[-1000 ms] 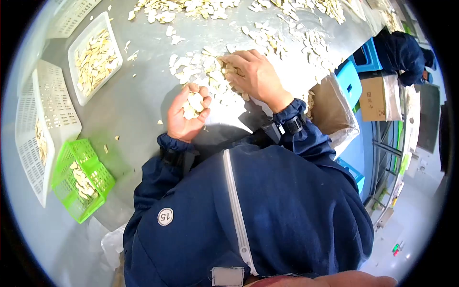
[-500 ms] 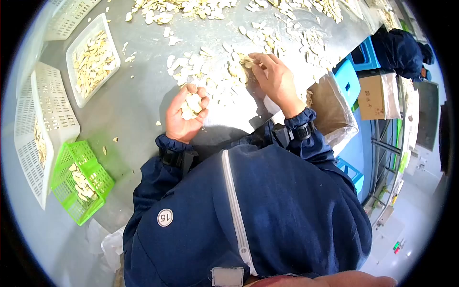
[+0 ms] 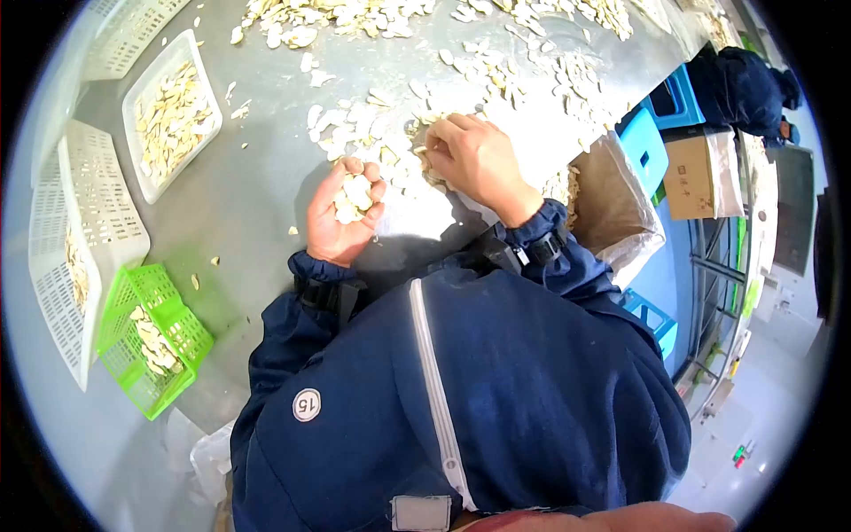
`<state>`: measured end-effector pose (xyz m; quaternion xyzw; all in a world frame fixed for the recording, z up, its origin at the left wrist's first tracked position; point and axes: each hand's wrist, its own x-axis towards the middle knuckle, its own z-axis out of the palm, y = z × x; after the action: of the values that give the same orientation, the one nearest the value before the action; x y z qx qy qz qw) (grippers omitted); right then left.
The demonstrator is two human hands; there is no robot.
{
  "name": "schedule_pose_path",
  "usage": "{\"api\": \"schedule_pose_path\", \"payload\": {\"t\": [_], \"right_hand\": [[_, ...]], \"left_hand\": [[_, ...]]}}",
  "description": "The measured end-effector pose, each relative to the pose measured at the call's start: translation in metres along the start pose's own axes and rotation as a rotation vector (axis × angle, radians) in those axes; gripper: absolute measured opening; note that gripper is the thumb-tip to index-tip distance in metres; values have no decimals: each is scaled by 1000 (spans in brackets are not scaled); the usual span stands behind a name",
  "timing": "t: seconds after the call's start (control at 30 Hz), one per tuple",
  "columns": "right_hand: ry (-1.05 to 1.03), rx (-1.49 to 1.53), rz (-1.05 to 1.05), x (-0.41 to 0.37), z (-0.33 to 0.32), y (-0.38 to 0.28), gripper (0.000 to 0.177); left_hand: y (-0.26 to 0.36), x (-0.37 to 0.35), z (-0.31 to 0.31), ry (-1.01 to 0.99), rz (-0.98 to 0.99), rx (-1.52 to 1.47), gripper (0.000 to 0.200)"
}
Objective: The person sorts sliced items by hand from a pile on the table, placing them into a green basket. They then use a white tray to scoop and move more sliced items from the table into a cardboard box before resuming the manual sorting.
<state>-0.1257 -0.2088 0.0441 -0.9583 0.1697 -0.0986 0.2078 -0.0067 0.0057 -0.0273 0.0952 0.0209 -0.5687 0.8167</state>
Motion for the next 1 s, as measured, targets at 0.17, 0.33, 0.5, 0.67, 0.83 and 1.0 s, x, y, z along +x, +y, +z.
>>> {"api": "schedule_pose_path", "payload": {"t": [0.17,0.33,0.5,0.67,0.83,1.0], "right_hand": [[95,30,152,-11,-17,27,16],[140,15,20,-1,-19,22,20],[93,-26,-65,5,-2,17,16],[105,63,-91,-8,-6,14,9],[34,82,-272,-27,-11,20,16],[96,129,-67,-34,-22,39,22]], "left_hand": [[-1,-2,6,55,29,61,21],[-2,0,8,68,16,68,20],[-2,-3,9,80,42,98,21],[-2,-1,9,82,25,84,21],[-2,-1,9,74,25,80,20],[-2,-2,7,56,32,81,20]]}}
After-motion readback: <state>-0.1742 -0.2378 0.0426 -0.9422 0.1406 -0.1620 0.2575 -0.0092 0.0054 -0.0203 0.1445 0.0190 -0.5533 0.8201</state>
